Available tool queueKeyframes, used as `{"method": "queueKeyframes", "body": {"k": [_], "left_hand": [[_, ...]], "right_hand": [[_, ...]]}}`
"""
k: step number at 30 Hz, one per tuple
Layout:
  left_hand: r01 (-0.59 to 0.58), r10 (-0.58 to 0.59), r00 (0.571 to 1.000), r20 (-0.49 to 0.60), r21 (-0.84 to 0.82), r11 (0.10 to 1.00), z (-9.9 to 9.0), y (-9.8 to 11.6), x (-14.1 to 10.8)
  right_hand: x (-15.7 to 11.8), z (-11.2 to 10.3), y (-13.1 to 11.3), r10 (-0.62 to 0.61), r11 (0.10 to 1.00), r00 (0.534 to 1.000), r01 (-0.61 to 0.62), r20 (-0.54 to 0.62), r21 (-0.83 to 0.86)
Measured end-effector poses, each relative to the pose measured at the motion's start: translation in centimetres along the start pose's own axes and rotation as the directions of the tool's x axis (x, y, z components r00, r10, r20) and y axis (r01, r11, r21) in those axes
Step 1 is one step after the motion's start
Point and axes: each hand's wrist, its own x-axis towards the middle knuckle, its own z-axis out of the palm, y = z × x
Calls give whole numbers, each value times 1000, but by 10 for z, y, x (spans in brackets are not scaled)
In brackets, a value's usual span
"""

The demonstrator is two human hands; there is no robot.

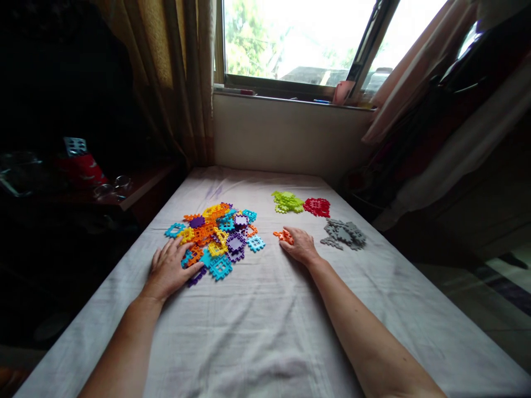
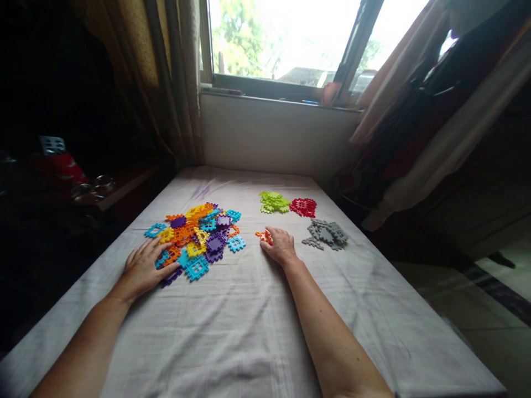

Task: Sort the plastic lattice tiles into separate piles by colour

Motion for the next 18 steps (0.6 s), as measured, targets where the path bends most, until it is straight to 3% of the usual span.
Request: {"method": "queueKeyframes", "body": {"k": [8, 18], "left_hand": [[2, -2, 1000, 6, -35, 999, 4, -4, 2], [-110, 86, 986, -141, -177, 978, 1, 1, 3]], "right_hand": [[17, -9, -7, -100, 994, 986, 104, 132, -23], [21, 4, 9, -82, 970, 994, 96, -70, 224]]}}
